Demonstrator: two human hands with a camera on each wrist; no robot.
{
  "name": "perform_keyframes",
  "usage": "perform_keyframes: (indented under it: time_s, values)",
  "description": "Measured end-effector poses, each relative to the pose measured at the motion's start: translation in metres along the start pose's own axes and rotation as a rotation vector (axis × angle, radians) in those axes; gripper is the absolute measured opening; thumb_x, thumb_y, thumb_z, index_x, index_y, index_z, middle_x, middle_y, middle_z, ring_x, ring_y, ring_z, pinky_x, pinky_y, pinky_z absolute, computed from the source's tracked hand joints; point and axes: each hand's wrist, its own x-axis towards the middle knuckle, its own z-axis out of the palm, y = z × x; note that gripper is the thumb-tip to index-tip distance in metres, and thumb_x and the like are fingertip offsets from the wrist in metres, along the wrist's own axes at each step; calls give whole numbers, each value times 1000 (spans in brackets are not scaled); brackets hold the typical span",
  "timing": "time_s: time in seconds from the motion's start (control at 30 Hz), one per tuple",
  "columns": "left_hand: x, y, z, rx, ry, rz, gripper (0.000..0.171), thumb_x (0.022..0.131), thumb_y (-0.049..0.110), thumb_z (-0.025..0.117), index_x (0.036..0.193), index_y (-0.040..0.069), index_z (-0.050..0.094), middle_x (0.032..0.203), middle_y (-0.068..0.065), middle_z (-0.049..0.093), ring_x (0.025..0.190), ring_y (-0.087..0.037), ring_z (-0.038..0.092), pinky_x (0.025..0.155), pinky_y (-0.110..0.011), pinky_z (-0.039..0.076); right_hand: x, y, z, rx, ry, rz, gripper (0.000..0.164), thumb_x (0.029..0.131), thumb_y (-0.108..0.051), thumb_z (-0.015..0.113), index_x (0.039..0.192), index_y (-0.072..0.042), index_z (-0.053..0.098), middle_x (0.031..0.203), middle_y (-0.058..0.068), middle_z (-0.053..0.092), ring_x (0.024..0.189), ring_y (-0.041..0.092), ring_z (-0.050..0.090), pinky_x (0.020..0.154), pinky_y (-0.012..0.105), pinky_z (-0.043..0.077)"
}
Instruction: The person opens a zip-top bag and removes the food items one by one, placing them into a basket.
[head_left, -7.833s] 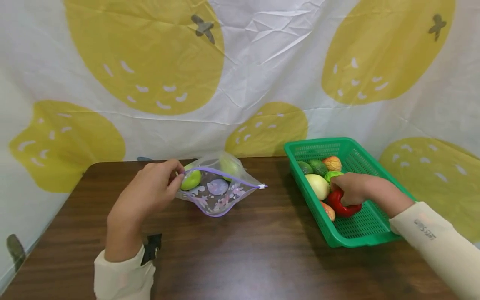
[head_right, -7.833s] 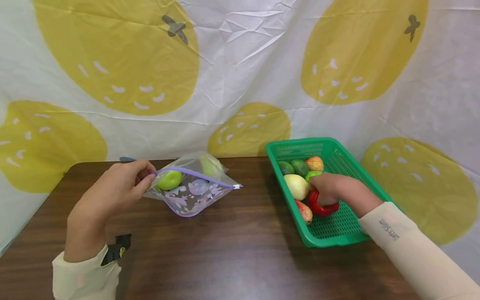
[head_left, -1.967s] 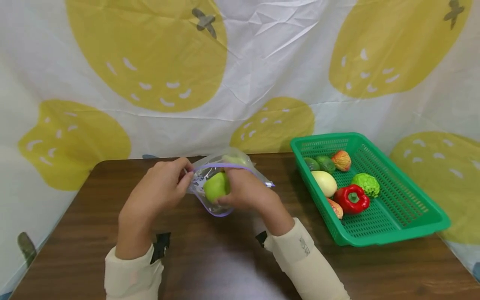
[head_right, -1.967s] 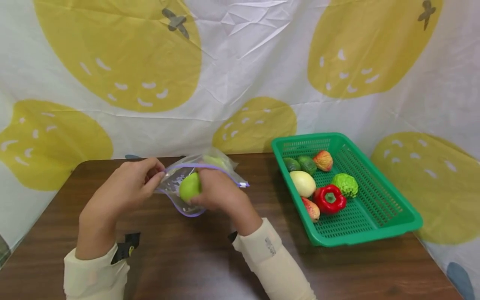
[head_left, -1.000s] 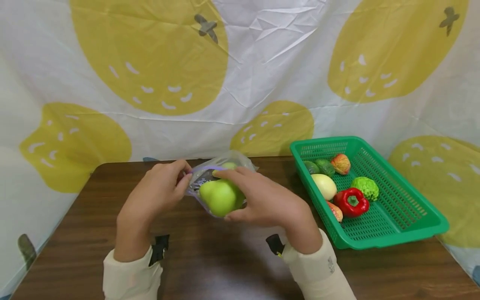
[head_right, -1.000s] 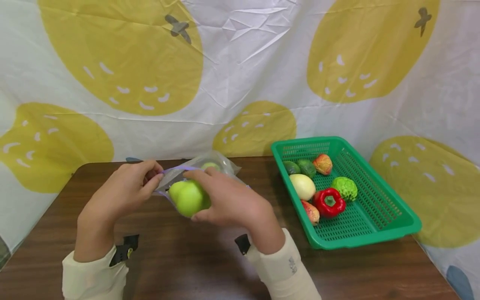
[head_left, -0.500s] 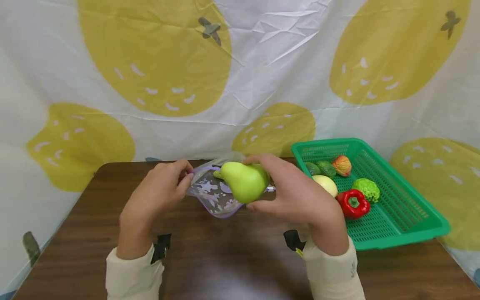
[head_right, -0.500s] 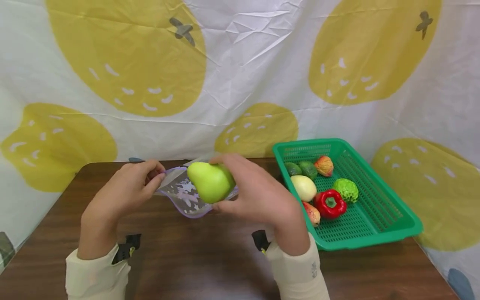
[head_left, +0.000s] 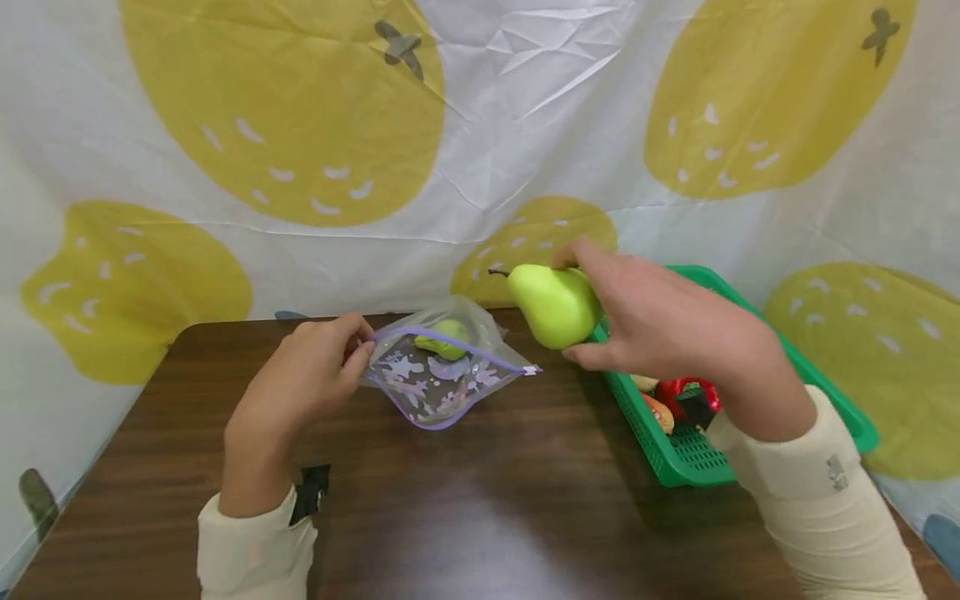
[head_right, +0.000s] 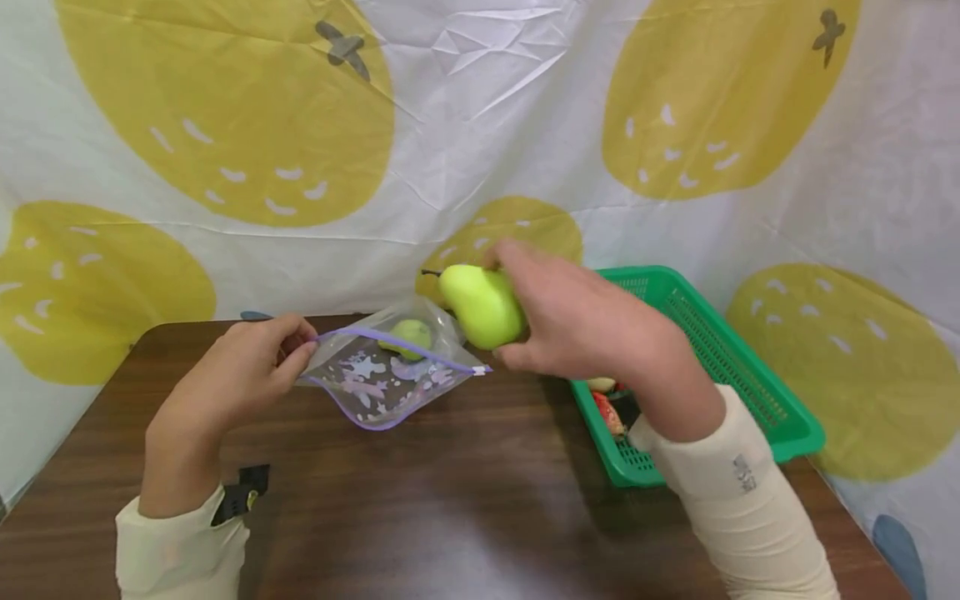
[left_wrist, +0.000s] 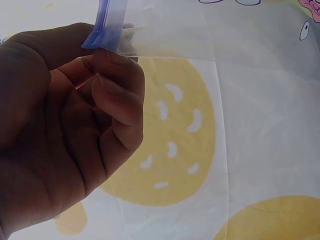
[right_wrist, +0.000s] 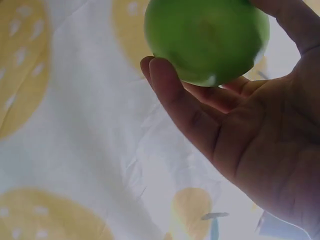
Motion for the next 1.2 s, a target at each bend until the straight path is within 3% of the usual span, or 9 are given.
perform_keyframes:
  time_s: [0.07,0.3,0.43,0.67,0.83,0.93,1.2]
  values:
    - [0,0,0,1,4,0,14,95,9,57,97,0,68,73,-9,64,64,-23,54,61,-39,46,3,13,-6,-15,-29,18,68,74,-22,82,127,-8,42,98,10,61,82,22,55,70,39,50]
    - [-1,0,-4,0,-19,-29,15,95,10,57,99,0,68,79,-11,67,70,-25,56,65,-42,48,17,67,-9,-38,-189,144,93,77,-23,83,148,-8,25,130,26,57,102,34,58,86,53,50]
    - [-2,-1,-5,6,-8,-14,15,95,9,56,97,0,68,76,-10,66,68,-25,55,64,-42,47,20,95,-4,-94,-287,247,89,79,-28,79,148,-4,28,118,26,62,96,35,58,81,52,49]
    - [-2,-1,-1,12,29,15,14,94,7,56,93,0,67,72,-9,64,66,-24,55,62,-41,46,13,139,16,-138,-396,379,87,79,-31,77,145,5,33,120,32,60,107,44,55,85,60,47]
    - [-1,0,-1,11,31,19,14,94,8,56,93,0,68,73,-9,65,66,-24,55,62,-41,46,7,163,35,-150,-451,409,89,76,-28,78,143,9,34,117,30,61,100,41,56,82,60,49]
    - [-1,0,-1,10,30,13,14,94,8,56,93,0,68,73,-10,65,66,-24,55,62,-41,47,5,173,46,-166,-488,404,88,77,-27,77,143,11,33,126,35,57,106,44,55,85,61,49]
    - [-2,1,0,8,15,6,13,94,8,57,94,0,67,73,-9,64,66,-24,55,62,-41,46,-2,189,65,-129,-536,435,73,77,-22,74,136,7,42,99,22,61,85,33,53,70,47,47]
